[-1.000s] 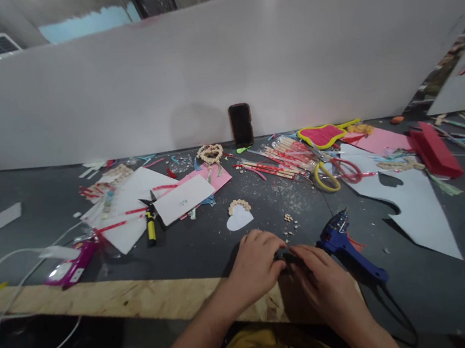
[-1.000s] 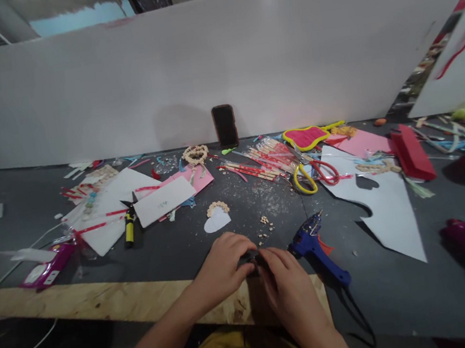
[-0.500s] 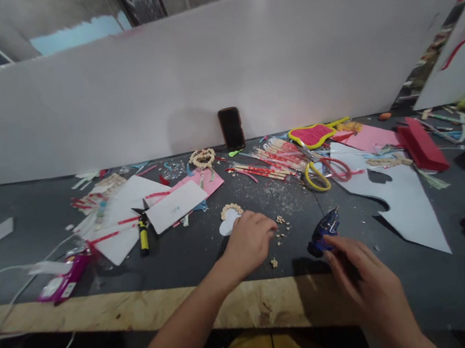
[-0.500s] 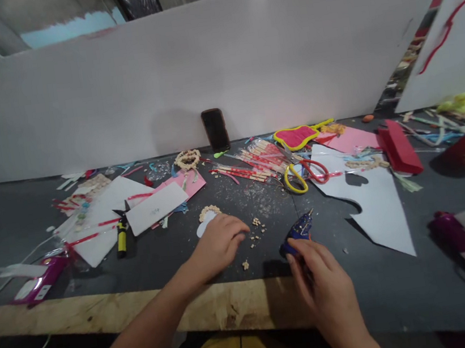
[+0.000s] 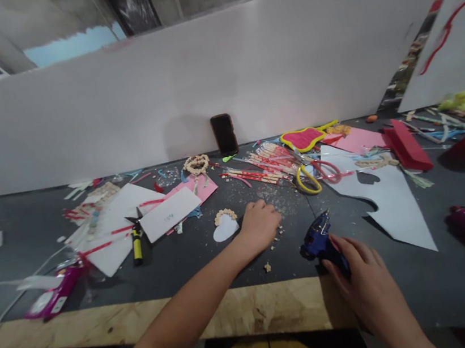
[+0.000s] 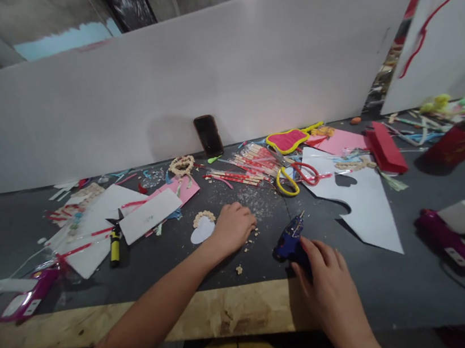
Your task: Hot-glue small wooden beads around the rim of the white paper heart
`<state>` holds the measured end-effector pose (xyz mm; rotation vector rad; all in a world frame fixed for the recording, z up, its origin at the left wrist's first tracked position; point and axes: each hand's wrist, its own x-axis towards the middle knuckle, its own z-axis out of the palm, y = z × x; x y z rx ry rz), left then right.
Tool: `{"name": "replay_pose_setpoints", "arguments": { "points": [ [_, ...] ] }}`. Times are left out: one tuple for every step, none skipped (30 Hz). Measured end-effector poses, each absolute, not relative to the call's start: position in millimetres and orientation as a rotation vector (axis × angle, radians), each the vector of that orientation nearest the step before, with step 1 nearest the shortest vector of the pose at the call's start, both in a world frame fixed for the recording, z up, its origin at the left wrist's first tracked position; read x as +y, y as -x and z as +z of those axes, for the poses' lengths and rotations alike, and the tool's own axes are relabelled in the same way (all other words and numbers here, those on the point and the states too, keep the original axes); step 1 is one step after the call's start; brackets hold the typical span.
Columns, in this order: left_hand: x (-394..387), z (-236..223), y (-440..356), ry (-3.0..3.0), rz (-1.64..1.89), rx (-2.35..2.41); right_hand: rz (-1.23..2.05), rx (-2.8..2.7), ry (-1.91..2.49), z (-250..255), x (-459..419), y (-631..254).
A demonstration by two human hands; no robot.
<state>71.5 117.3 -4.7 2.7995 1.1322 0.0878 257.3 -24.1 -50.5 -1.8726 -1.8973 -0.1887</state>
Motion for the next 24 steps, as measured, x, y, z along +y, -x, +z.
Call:
{"name": "replay_pose_setpoints", "arguments": {
  "points": [
    [117,-4,-73,-2.799,0.095,1.135,-0.184,-1.901,1.881,-50,-23,-257],
    [116,-4,-74,-2.795,0.105,1.140,-0.186,-1.915,1.882,-50,-22,-257],
    [115,-4,-75,-2.787,0.117,1.146,-0.192,-1.934,1.877,-49,-20,-257],
    [115,-4,-76,-2.776,0.131,1.152,-0.196,-1.954,1.867,-49,-19,-257],
    [115,-4,-77,-2.762,0.147,1.158,-0.195,-1.969,1.853,-48,-17,-257],
    [115,-4,-78,-2.744,0.164,1.162,-0.192,-1.974,1.841,-48,-16,-258],
    [115,-4,-77,-2.721,0.184,1.168,-0.179,-1.970,1.835,-48,-16,-258],
    [115,-3,-76,-2.695,0.209,1.174,-0.161,-1.953,1.837,-47,-16,-258],
    [115,-3,-74,-2.665,0.236,1.181,-0.133,-1.926,1.846,-46,-17,-258],
    [115,-2,-71,-2.632,0.266,1.186,-0.097,-1.885,1.860,-45,-19,-258],
    [115,-1,-68,-2.595,0.300,1.191,-0.052,-1.833,1.874,-43,-20,-257],
    [114,0,-64,-2.556,0.337,1.196,0.003,-1.770,1.884,-41,-22,-256],
    [113,0,-59,-2.513,0.376,1.204,0.066,-1.704,1.882,-39,-24,-255],
    [111,1,-54,-2.470,0.414,1.215,0.133,-1.640,1.873,-36,-25,-253],
    [109,1,-49,-2.435,0.448,1.229,0.205,-1.581,1.859,-33,-26,-251],
    [106,0,-44,-2.392,0.487,1.241,0.280,-1.529,1.840,-30,-27,-248],
    [103,0,-39,-2.328,0.532,1.248,0.359,-1.489,1.816,-27,-27,-246],
    [99,-1,-34,-2.229,0.585,1.249,0.441,-1.461,1.785,-25,-27,-242],
    [95,-1,-30,-2.098,0.640,1.245,0.523,-1.441,1.750,-24,-27,-239],
    [92,-2,-26,-1.941,0.692,1.235,0.603,-1.428,1.713,-23,-27,-235],
    [88,-3,-23,-1.775,0.736,1.221,0.676,-1.421,1.675,-23,-28,-232],
    [84,-4,-20,-1.623,0.771,1.205,0.735,-1.418,1.642,-23,-28,-228],
    [81,-5,-18,-1.506,0.799,1.191,0.776,-1.415,1.617,-24,-29,-224],
    [78,-5,-15,-1.413,0.824,1.175,0.802,-1.411,1.599,-25,-30,-221]
  ]
}}
